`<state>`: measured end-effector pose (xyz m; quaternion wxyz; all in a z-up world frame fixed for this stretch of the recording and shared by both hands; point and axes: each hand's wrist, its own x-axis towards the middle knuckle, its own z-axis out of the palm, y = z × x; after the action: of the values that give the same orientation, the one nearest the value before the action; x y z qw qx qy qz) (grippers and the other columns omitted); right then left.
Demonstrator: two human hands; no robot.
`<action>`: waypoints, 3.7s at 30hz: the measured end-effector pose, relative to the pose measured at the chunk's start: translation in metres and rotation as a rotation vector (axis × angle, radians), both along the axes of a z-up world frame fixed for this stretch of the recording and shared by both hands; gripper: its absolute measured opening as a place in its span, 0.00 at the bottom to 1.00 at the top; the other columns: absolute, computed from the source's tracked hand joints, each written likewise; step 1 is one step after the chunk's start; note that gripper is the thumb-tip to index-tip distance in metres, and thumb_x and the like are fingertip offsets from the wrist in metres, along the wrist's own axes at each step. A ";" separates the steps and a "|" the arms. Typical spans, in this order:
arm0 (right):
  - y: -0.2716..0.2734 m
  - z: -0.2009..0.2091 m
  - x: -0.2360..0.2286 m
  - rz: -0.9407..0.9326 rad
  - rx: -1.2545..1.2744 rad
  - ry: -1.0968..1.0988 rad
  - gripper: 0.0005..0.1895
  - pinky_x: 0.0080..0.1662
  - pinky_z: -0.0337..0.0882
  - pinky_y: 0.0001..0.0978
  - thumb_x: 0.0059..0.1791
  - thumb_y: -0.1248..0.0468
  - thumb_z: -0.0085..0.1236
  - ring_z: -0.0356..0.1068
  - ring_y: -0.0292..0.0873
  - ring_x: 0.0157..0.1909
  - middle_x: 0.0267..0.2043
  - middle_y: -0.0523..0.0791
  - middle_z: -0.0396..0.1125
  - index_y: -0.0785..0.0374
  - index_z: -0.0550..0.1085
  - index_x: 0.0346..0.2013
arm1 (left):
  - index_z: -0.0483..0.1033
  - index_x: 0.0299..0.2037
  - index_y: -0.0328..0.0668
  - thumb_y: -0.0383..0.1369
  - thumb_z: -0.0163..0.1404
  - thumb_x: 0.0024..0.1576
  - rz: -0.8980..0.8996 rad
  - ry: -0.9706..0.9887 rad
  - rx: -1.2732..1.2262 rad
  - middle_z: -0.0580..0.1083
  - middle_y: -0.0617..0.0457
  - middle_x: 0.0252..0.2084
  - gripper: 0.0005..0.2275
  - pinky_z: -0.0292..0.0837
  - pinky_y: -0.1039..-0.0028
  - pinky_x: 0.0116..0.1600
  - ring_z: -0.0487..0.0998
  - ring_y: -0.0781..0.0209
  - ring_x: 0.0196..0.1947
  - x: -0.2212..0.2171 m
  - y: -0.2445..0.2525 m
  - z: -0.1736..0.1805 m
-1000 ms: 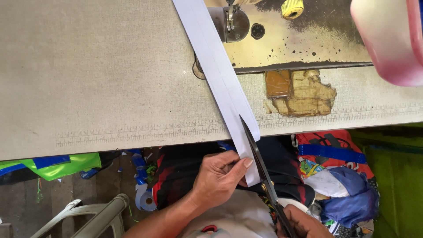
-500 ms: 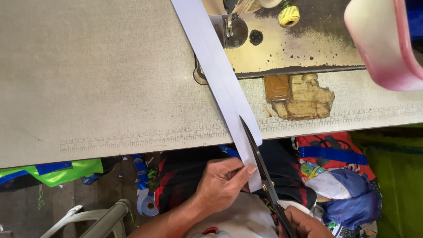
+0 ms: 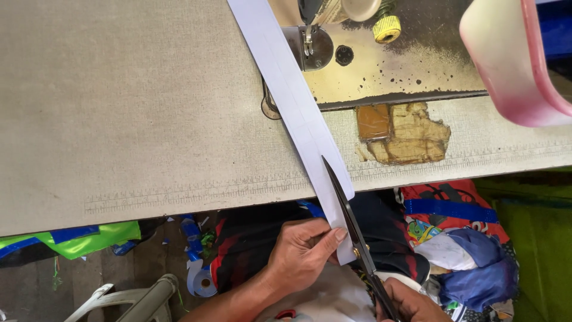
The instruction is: The person uses scissors to cut a long strip of white fabric into two narrower strips while sitting at a sewing machine table.
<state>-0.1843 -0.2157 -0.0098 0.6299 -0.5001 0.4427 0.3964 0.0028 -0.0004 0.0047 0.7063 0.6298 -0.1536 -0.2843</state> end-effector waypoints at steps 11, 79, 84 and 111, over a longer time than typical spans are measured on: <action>-0.002 0.004 0.004 -0.185 0.070 0.024 0.17 0.35 0.57 0.37 0.39 0.77 0.70 0.63 0.54 0.30 0.35 0.60 0.67 0.76 0.72 0.37 | 0.75 0.21 0.39 0.32 0.52 0.63 -0.029 0.021 -0.042 0.74 0.58 0.20 0.16 0.67 0.79 0.27 0.74 0.71 0.22 -0.001 0.004 -0.001; 0.020 0.067 0.049 0.234 -0.086 -0.505 0.16 0.33 0.61 0.27 0.46 0.50 0.61 0.62 0.35 0.29 0.27 0.40 0.67 0.60 0.76 0.35 | 0.82 0.33 0.31 0.27 0.55 0.59 -0.075 0.295 -0.082 0.77 0.54 0.23 0.06 0.73 0.80 0.27 0.76 0.70 0.22 -0.031 0.010 -0.036; -0.076 0.093 -0.002 0.322 -0.120 -0.370 0.12 0.34 0.58 0.31 0.38 0.58 0.65 0.60 0.39 0.27 0.26 0.42 0.66 0.62 0.78 0.30 | 0.87 0.36 0.31 0.26 0.53 0.55 0.024 0.107 -0.034 0.85 0.48 0.33 0.08 0.74 0.77 0.35 0.80 0.66 0.29 0.011 0.040 0.011; -0.132 0.097 0.219 0.591 -1.571 -0.519 0.31 0.52 0.73 0.46 0.42 0.38 0.56 0.74 0.57 0.55 0.49 0.49 0.77 0.54 0.77 0.49 | 0.76 0.40 0.41 0.23 0.58 0.53 1.207 -1.525 0.208 0.75 0.49 0.39 0.08 0.72 0.68 0.39 0.78 0.56 0.39 0.516 0.349 0.211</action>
<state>0.0352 -0.3474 0.0876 0.0558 -0.9576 0.2828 -0.0022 0.5188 0.3486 0.2152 0.3854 0.6765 -0.1952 0.5964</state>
